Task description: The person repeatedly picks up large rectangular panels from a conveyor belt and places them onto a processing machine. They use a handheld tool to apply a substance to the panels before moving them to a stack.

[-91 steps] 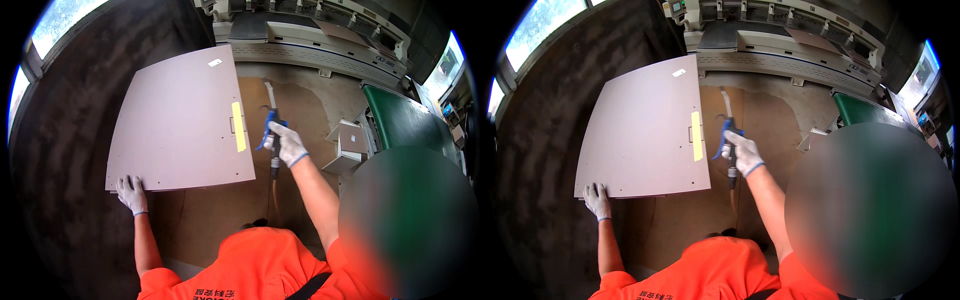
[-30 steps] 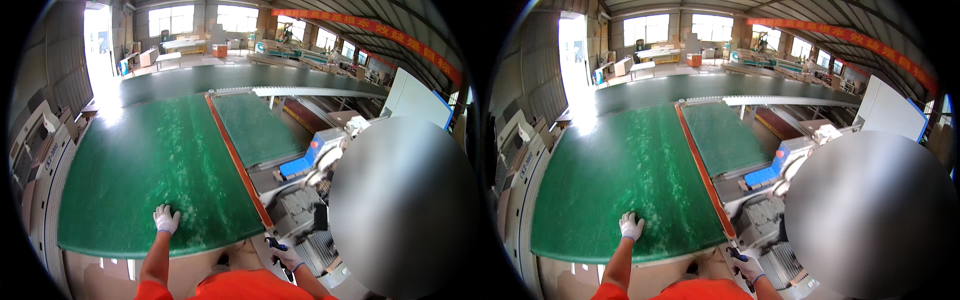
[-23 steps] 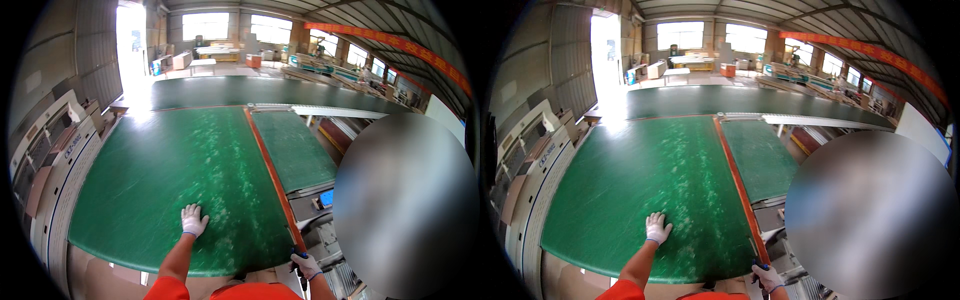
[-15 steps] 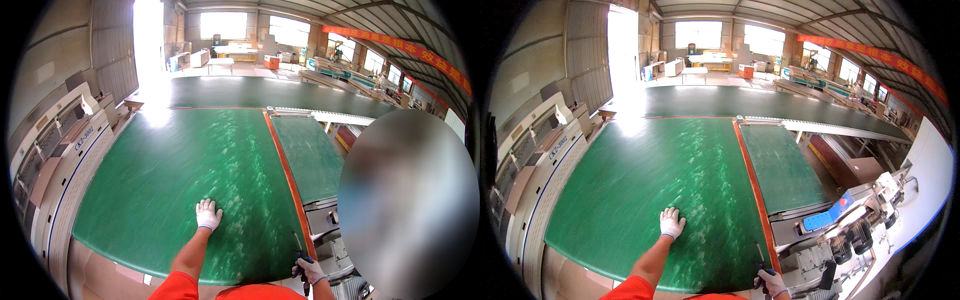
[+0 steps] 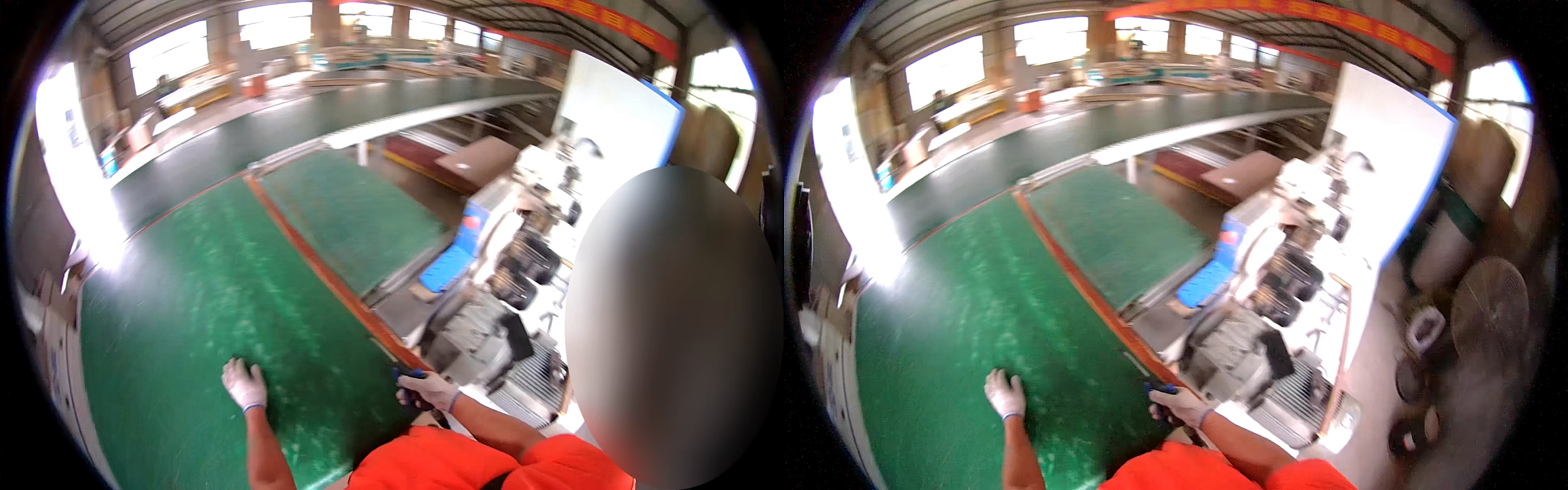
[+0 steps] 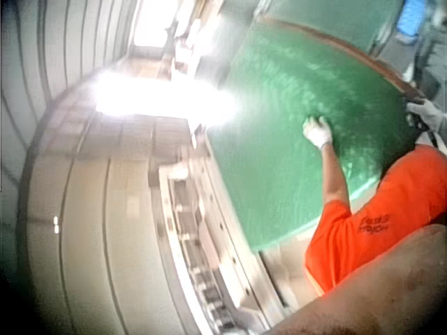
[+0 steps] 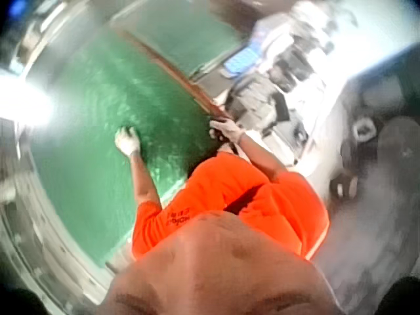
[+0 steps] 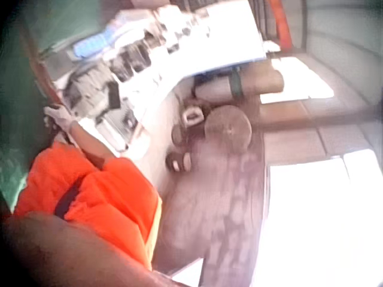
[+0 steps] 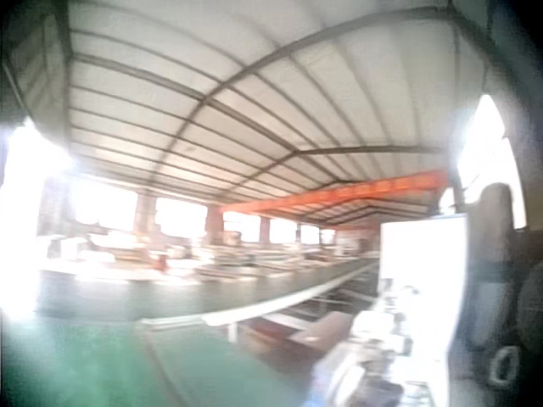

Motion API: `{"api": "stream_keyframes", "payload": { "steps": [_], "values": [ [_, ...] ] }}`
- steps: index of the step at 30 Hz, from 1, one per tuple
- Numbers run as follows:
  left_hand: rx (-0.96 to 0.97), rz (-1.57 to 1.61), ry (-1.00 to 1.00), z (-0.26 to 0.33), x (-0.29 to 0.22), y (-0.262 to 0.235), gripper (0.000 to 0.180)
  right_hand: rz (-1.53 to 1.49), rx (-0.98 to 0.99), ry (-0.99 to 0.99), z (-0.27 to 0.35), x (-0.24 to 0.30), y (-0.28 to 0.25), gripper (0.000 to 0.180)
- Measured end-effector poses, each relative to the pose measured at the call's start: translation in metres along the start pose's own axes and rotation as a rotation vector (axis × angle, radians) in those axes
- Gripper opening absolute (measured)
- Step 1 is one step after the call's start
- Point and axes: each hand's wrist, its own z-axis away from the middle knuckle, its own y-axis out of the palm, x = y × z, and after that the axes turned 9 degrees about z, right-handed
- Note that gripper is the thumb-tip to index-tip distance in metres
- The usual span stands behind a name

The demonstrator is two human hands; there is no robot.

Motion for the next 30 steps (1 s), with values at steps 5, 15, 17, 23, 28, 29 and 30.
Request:
{"api": "stream_keyframes", "payload": {
  "steps": [5,15,17,23,28,29,30],
  "values": [
    [0.035,-0.017,-0.011,-0.004,-0.015,0.030,0.049,-0.127,-0.115,-0.065,0.025,-0.005,-0.018,0.031],
    [0.049,0.015,0.043,0.000,-0.052,0.044,0.048,-0.092,-0.096,-0.127,0.033,-0.034,-0.031,0.031],
    [0.045,0.024,0.058,0.000,-0.057,0.048,0.048,-0.089,-0.056,-0.100,0.027,-0.037,-0.037,0.031],
    [0.041,0.048,0.098,0.002,-0.068,0.055,0.046,-0.026,-0.064,-0.058,0.023,-0.036,-0.040,0.031],
    [0.044,0.071,0.119,0.000,-0.078,0.057,0.046,-0.113,-0.033,-0.070,0.023,-0.037,-0.041,0.032],
    [0.039,0.076,0.118,0.000,-0.078,0.057,0.045,-0.124,-0.034,-0.066,0.023,-0.036,-0.041,0.032],
    [0.035,0.081,0.117,0.000,-0.078,0.058,0.045,-0.135,-0.035,-0.062,0.024,-0.035,-0.040,0.032]
  ]
}}
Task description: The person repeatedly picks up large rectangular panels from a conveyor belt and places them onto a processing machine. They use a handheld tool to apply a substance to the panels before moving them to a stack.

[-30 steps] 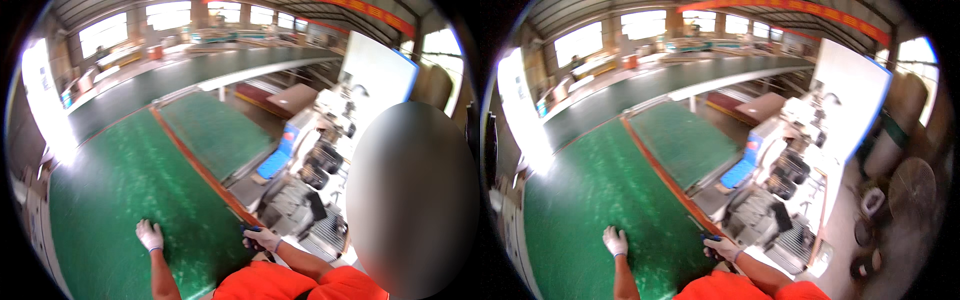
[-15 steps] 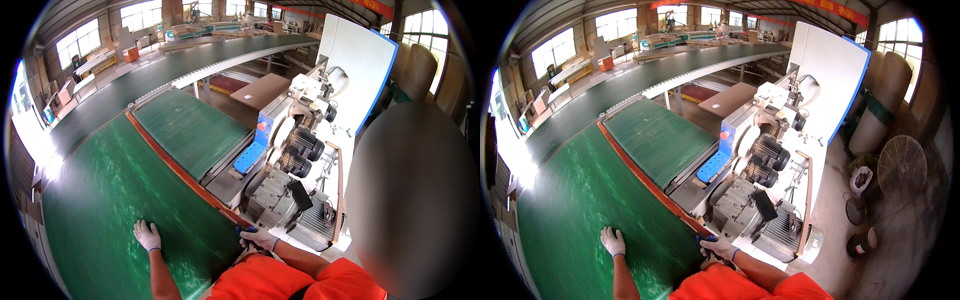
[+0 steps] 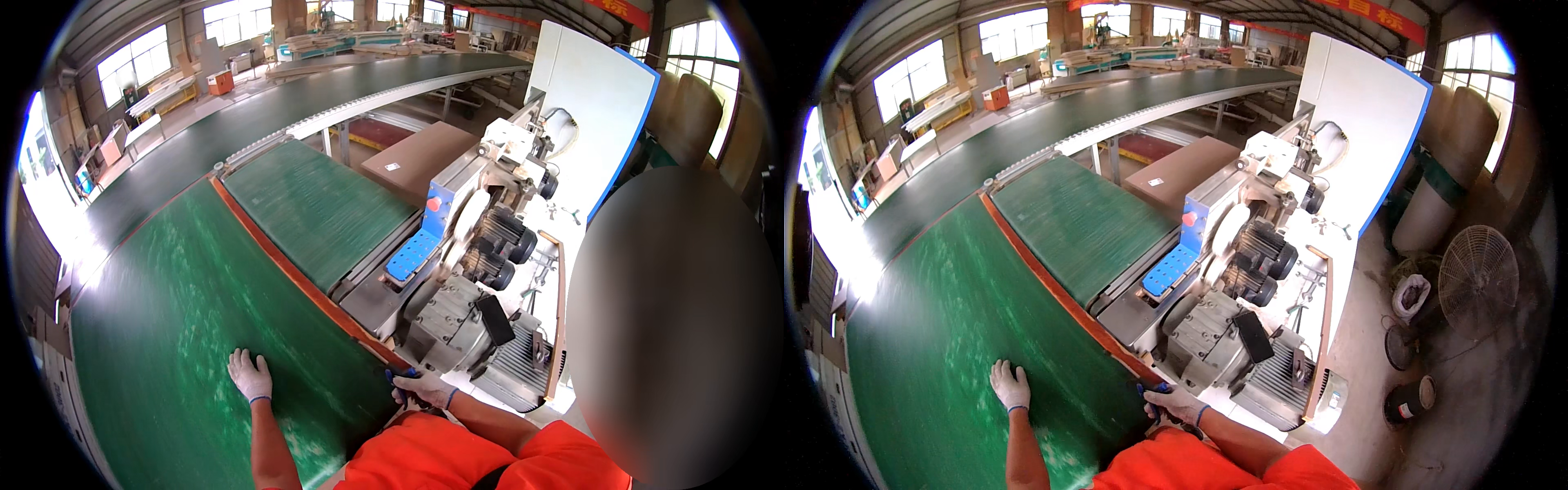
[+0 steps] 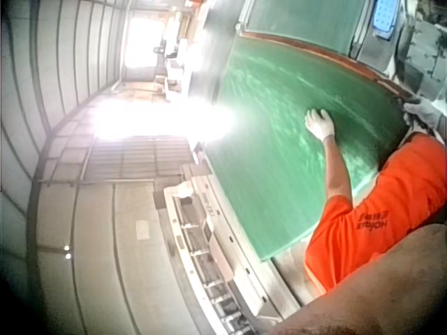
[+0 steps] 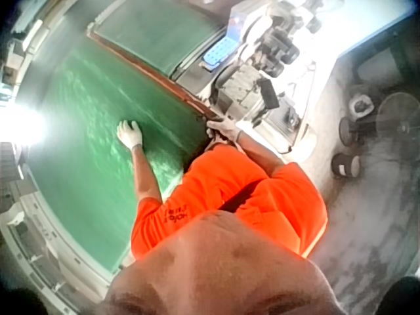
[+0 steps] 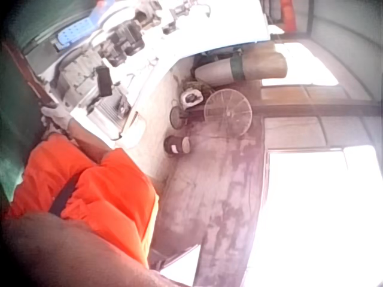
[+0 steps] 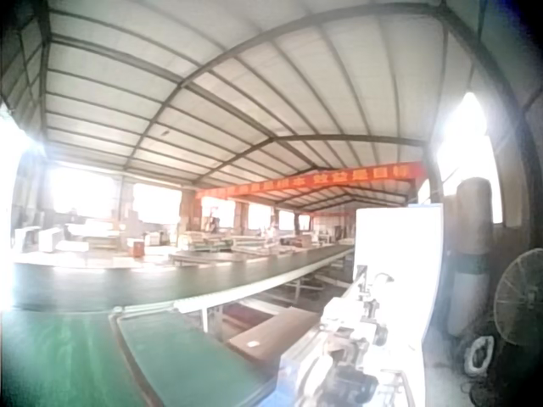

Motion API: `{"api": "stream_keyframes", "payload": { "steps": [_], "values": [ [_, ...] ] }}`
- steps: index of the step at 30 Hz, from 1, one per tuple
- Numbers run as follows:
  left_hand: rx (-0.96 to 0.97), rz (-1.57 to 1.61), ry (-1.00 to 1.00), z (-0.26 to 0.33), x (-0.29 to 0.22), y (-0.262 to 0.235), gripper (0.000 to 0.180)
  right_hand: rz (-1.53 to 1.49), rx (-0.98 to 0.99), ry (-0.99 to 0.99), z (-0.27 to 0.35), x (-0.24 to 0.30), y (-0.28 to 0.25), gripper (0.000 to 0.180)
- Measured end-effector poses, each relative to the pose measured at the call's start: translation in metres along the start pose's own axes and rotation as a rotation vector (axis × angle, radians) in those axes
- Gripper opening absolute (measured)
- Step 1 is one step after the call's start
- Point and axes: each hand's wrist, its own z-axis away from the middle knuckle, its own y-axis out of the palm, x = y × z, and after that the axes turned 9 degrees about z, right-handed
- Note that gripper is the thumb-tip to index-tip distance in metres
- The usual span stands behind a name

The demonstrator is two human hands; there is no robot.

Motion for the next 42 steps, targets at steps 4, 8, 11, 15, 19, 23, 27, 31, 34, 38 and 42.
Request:
{"api": "stream_keyframes", "payload": {
  "steps": [4,8,11,15,19,23,27,31,34,38,42],
  "values": [
    [0.007,0.016,-0.003,-0.004,-0.001,0.003,0.045,0.055,-0.005,0.026,0.003,0.005,0.000,0.031],
    [0.010,0.002,0.012,-0.007,-0.002,0.007,0.045,-0.004,0.006,0.001,-0.004,-0.004,-0.003,0.032],
    [0.002,0.001,0.030,-0.009,-0.001,0.010,0.045,0.024,0.010,0.005,-0.003,0.000,-0.003,0.033],
    [-0.001,-0.001,0.035,-0.011,-0.006,0.012,0.044,0.020,-0.003,0.028,-0.006,-0.003,-0.004,0.031],
    [0.009,0.025,0.040,-0.012,-0.010,0.011,0.044,-0.041,0.010,0.011,-0.007,-0.004,-0.005,0.028],
    [0.010,0.013,0.039,-0.014,-0.011,0.011,0.044,-0.047,-0.019,0.011,-0.004,0.004,-0.001,0.027],
    [0.019,0.012,0.044,-0.014,-0.012,0.011,0.044,-0.078,-0.043,-0.098,-0.005,0.003,-0.008,0.026],
    [0.011,0.011,0.070,-0.013,-0.007,0.012,0.044,0.233,-0.527,0.073,0.018,0.046,-0.008,0.029],
    [0.014,-0.003,0.080,-0.017,-0.008,0.014,0.045,0.655,-0.862,-0.004,0.011,0.035,-0.044,0.054],
    [0.017,-0.001,0.078,-0.021,-0.006,0.014,0.044,0.786,-0.910,0.030,0.015,0.038,-0.059,0.061],
    [0.021,0.012,0.089,-0.031,-0.008,0.015,0.045,0.848,-0.868,0.046,0.012,0.050,-0.047,0.063]
  ]
}}
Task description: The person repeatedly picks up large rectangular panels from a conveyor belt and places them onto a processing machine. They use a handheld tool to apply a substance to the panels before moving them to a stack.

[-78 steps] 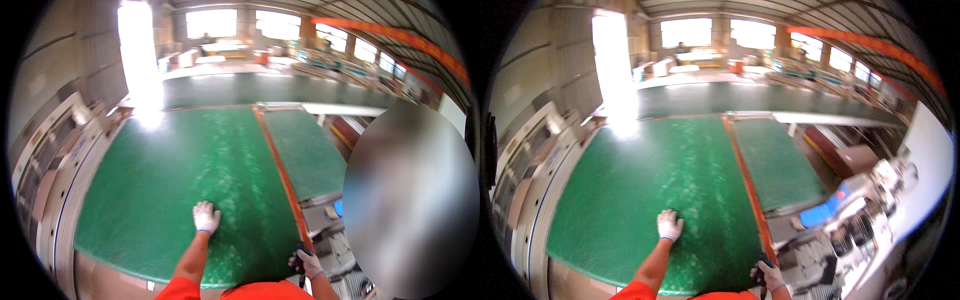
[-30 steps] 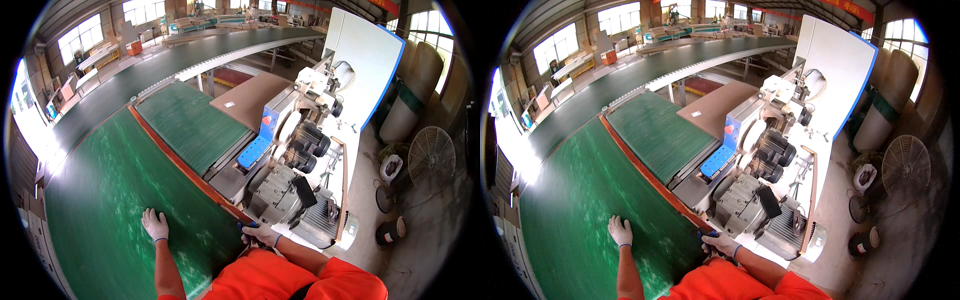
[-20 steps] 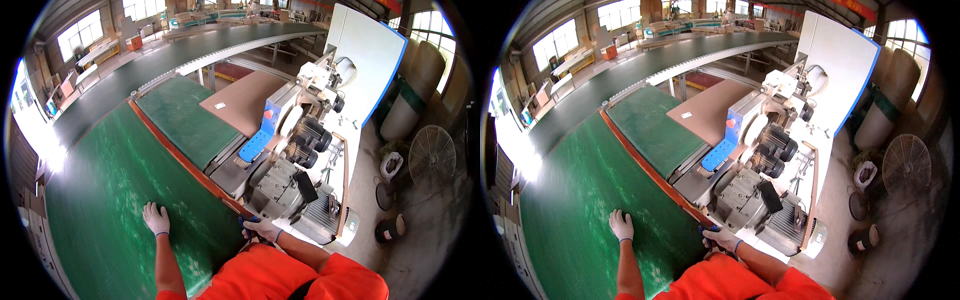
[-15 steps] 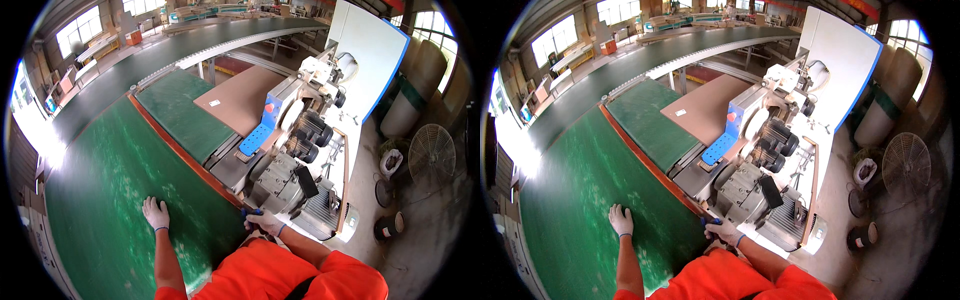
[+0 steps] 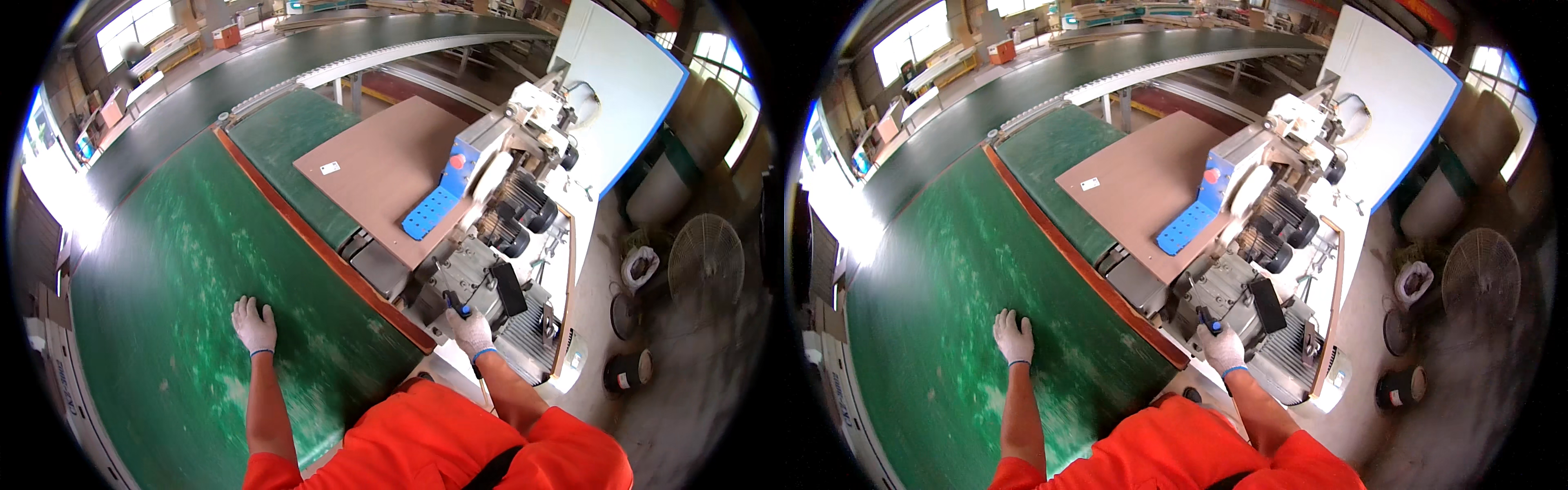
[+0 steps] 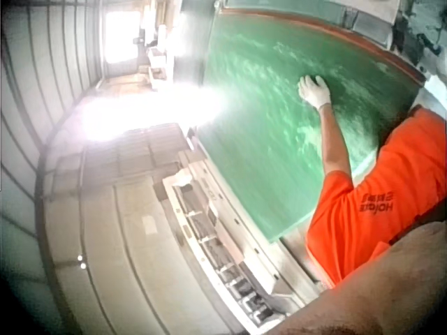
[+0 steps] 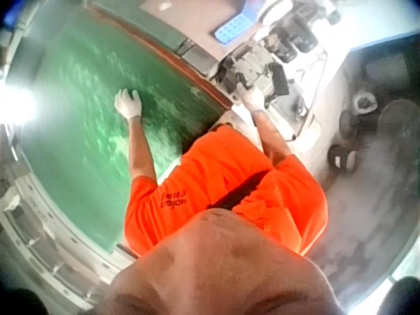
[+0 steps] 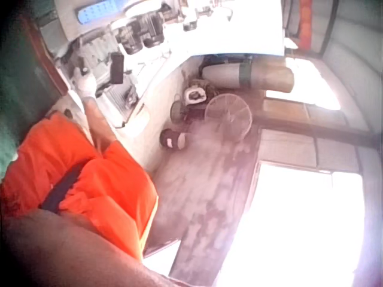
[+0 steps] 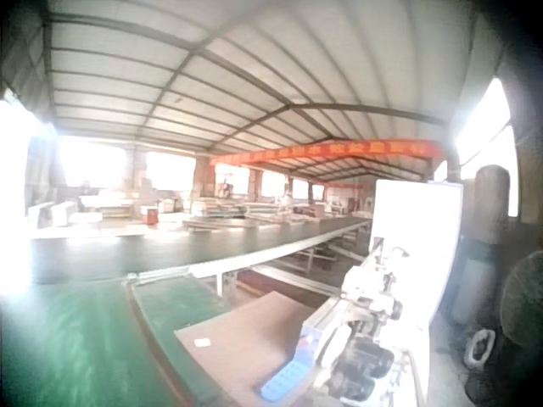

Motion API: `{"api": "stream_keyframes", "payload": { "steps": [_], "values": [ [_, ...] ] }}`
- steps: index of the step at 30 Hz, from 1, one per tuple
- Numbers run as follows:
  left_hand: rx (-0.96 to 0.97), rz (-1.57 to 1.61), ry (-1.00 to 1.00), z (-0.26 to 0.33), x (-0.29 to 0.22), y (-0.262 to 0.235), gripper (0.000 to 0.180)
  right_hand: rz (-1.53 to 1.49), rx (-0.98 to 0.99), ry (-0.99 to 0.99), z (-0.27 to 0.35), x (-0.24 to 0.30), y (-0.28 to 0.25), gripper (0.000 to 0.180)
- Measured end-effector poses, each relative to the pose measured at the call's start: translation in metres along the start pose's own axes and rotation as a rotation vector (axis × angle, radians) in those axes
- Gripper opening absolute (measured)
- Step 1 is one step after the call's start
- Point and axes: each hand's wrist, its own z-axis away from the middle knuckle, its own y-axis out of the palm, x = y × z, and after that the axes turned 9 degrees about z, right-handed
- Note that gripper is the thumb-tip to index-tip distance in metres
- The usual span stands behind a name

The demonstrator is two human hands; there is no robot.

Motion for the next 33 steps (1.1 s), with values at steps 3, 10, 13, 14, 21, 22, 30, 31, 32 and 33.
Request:
{"api": "stream_keyframes", "payload": {
  "steps": [3,10,13,14,21,22,30,31,32,33],
  "values": [
    [0.015,0.008,0.009,-0.006,-0.008,0.002,0.045,0.121,0.024,-0.099,0.009,0.043,-0.005,0.062],
    [0.045,0.109,0.001,-0.021,-0.022,0.017,0.048,0.344,0.144,-0.467,-0.014,0.243,0.010,0.054],
    [0.082,0.183,-0.003,-0.040,-0.029,0.028,0.048,0.337,0.012,-0.548,-0.047,0.302,0.047,0.053],
    [0.078,0.204,-0.001,-0.047,-0.026,0.033,0.048,0.337,0.000,-0.526,-0.058,0.314,0.053,0.053],
    [-0.016,0.283,0.163,-0.159,0.015,0.085,0.053,0.355,-0.212,-0.223,-0.137,0.239,0.041,0.055],
    [-0.006,0.227,0.185,-0.180,0.019,0.089,0.053,0.335,-0.238,-0.175,-0.131,0.220,0.020,0.056],
    [0.329,-0.018,0.012,-0.313,0.035,0.125,0.057,0.318,0.042,0.077,-0.015,0.104,-0.079,0.059],
    [0.313,-0.020,-0.004,-0.313,0.033,0.121,0.056,0.358,-0.027,0.108,0.002,0.101,-0.085,0.060],
    [0.294,-0.024,-0.021,-0.314,0.042,0.119,0.056,0.412,-0.096,0.126,0.015,0.096,-0.087,0.060],
    [0.270,-0.033,-0.041,-0.314,0.054,0.117,0.055,0.462,-0.160,0.138,0.026,0.088,-0.085,0.059]
  ]
}}
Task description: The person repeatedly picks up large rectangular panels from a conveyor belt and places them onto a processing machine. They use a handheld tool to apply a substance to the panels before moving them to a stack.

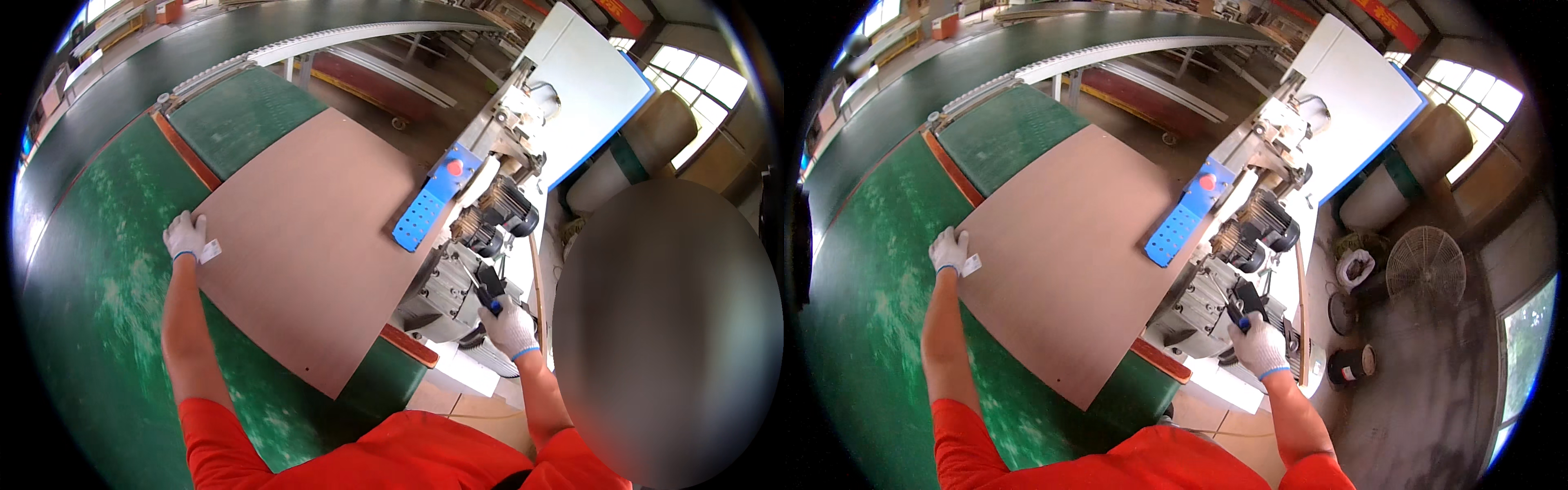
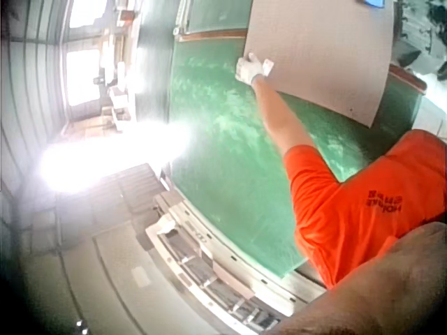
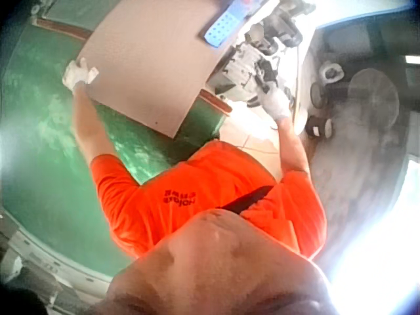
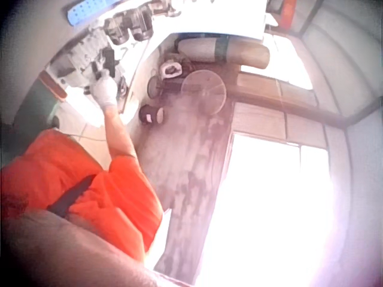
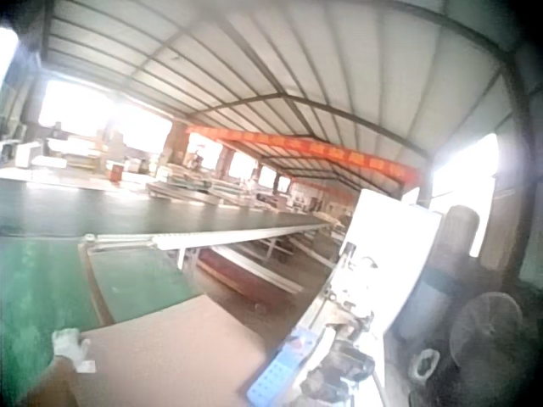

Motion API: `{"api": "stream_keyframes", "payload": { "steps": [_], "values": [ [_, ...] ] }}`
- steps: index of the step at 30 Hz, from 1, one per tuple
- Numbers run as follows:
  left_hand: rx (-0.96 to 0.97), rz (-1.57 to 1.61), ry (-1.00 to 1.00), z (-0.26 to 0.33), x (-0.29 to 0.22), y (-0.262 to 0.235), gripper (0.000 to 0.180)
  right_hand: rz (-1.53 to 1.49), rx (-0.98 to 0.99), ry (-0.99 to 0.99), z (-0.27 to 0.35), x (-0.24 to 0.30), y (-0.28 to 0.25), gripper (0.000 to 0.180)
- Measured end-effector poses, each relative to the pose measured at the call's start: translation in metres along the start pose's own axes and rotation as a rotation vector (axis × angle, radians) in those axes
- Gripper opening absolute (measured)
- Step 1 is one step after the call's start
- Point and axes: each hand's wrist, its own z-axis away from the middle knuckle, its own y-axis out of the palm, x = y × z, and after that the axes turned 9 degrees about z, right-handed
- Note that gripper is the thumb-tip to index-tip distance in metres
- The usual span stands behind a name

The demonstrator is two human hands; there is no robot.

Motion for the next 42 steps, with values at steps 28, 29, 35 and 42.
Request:
{"api": "stream_keyframes", "payload": {
  "steps": [28,29,35,42],
  "values": [
    [-0.431,-0.307,-0.686,0.554,-0.018,-0.112,0.057,-0.901,1.340,-0.298,0.071,-0.111,0.147,0.032],
    [-0.416,-0.317,-0.715,0.585,-0.035,-0.113,0.057,-0.856,1.304,-0.310,0.066,-0.131,0.149,0.031],
    [-0.091,-0.088,-0.924,0.791,-0.064,-0.149,0.075,-0.989,1.326,-0.287,0.048,-0.213,0.132,0.030],
    [-0.395,0.375,-1.066,0.958,-0.095,-0.150,0.066,-1.116,1.129,-0.496,0.079,-0.237,0.150,0.023]
  ]
}}
